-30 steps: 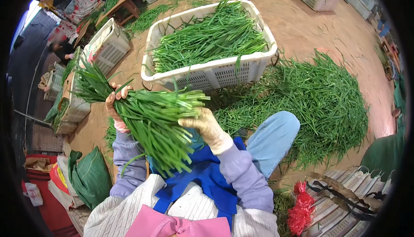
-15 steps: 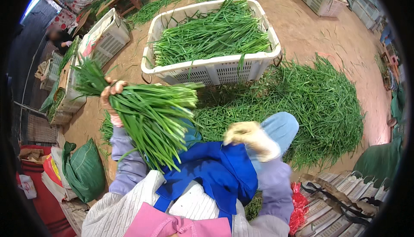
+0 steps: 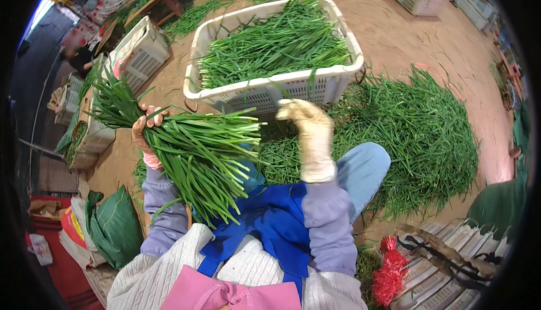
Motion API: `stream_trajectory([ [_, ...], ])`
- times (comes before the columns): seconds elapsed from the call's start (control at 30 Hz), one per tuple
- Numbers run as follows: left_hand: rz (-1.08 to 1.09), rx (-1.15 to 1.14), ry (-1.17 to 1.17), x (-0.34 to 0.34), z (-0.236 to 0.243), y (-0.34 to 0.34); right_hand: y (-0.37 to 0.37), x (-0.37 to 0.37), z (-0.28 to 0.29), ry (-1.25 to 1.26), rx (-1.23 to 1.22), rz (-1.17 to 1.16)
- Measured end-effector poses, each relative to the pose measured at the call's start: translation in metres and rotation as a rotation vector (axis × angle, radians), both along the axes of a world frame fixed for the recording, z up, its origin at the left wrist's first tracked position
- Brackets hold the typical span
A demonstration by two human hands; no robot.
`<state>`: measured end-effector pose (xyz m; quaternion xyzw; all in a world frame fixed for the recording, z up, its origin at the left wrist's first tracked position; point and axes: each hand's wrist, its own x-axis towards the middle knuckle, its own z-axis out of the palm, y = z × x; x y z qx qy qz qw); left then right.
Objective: The person gathers green onions from a basket, aligns them by hand, and ties them into bundles using rubber bands. The person then places the finished bundles on a wooden board and repeats the process.
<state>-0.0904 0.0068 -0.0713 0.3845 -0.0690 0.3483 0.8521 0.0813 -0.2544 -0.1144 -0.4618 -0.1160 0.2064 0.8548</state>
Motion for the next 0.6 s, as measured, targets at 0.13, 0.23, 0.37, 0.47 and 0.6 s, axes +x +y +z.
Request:
stream_trajectory([
  [0.13,0.007,0.054,-0.068,0.001,-0.004,0.006,-0.026,0.015,-0.029,-0.488,-0.462,0.262],
  [0.23,-0.073,0.096,-0.097,0.011,-0.009,-0.008,0.013,-0.026,-0.02,-0.246,-0.475,0.632],
  [0.37,0.034,0.084,-0.005,0.014,0.003,-0.013,0.027,-0.043,-0.001,0.398,-0.049,0.463],
  [0.47,0.109,0.009,-0.017,0.003,0.003,0.013,0.006,-0.011,-0.029,0.335,0.362,0.063],
  [0.6,0.221,-0.084,-0.006,-0.006,-0.004,0.021,-0.011,-0.021,-0.013,-0.321,-0.416,0.105],
])
